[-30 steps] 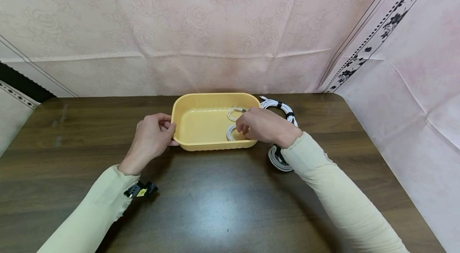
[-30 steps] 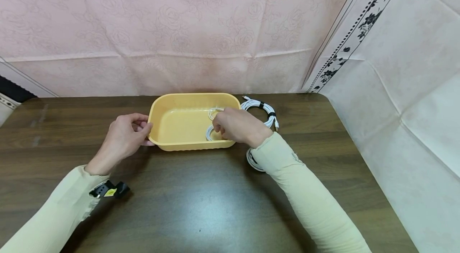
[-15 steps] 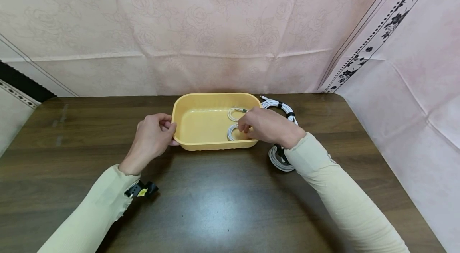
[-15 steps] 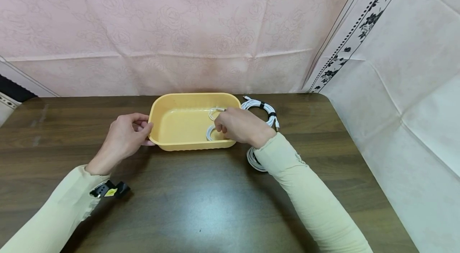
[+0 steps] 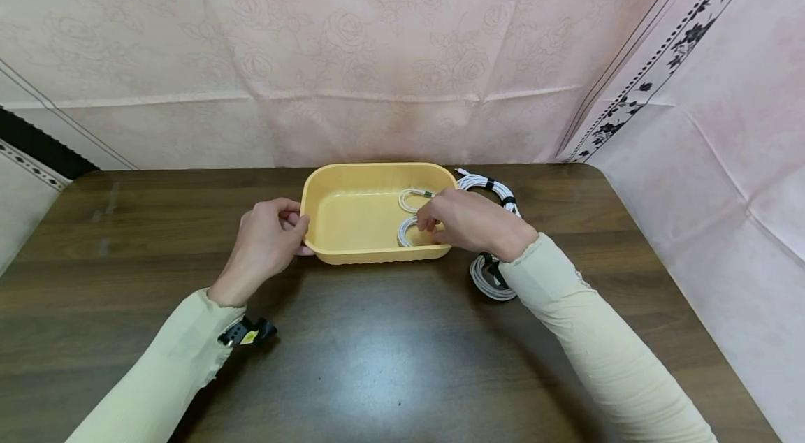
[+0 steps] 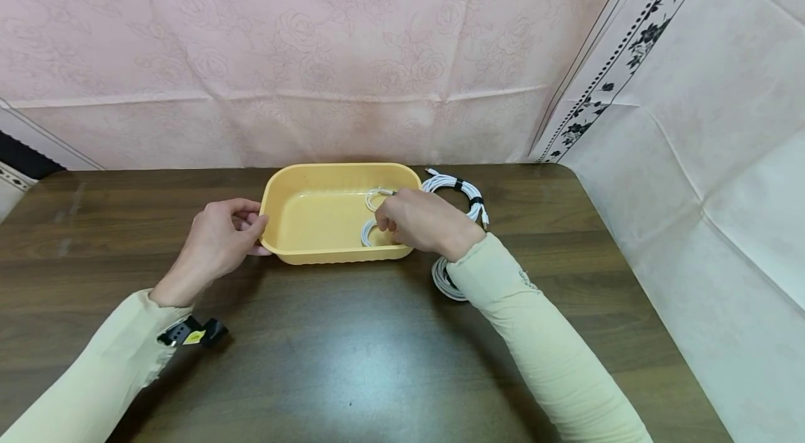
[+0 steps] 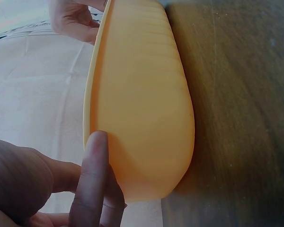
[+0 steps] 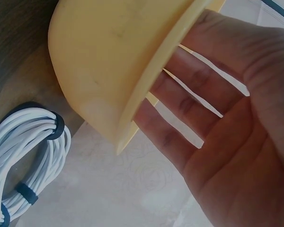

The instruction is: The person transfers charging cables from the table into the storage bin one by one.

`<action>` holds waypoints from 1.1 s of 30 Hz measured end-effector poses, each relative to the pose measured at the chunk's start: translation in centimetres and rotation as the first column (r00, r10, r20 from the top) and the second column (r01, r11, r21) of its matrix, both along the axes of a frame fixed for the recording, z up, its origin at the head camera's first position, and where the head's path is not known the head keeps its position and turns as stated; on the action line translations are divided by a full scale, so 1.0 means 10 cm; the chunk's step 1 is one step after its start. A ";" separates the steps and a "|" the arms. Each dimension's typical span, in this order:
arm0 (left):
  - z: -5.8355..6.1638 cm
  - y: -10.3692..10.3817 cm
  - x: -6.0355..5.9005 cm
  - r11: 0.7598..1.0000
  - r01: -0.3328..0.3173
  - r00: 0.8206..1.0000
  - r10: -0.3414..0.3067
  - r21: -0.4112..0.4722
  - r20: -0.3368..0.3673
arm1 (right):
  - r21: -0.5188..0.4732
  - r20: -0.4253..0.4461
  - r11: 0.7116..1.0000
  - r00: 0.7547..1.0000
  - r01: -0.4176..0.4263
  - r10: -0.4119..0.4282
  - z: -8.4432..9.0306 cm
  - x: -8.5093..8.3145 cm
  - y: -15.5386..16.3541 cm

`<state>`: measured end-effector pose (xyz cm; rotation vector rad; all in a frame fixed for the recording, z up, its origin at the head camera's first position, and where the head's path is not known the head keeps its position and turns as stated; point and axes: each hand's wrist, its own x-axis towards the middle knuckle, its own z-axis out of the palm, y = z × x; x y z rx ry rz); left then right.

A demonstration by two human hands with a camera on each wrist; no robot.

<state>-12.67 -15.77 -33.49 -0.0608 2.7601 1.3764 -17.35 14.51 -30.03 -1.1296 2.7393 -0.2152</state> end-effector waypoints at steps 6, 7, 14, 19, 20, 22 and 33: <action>0.00 0.00 0.00 1.000 0.000 1.000 0.000 0.005 0.007 | 0.004 -0.020 1.000 1.000 0.012 -0.012 0.01 0.01 0.00; 0.01 0.00 0.01 1.000 0.000 1.000 0.000 0.007 0.006 | 0.007 -0.026 1.000 1.000 0.014 -0.013 0.01 0.01 0.01; 0.02 0.00 0.01 1.000 0.002 1.000 -0.003 0.014 0.002 | 0.004 -0.020 0.999 0.999 0.034 -0.034 0.01 0.00 0.01; 0.01 0.00 0.00 1.000 -0.001 1.000 0.001 0.006 0.012 | -0.030 -0.001 0.999 0.999 0.044 -0.044 0.00 0.00 0.03; 0.01 0.00 0.00 1.000 -0.002 1.000 0.002 0.008 0.013 | -0.038 0.001 0.998 0.999 0.044 -0.044 0.00 0.00 0.04; 0.01 0.00 -0.01 1.000 -0.005 1.000 0.005 0.009 0.015 | -0.052 0.004 0.998 0.999 0.040 -0.040 -0.01 -0.01 0.05; 0.02 0.00 0.00 1.000 -0.010 1.000 0.010 0.005 0.025 | -0.197 0.050 0.979 0.998 0.056 -0.047 0.02 -0.01 0.17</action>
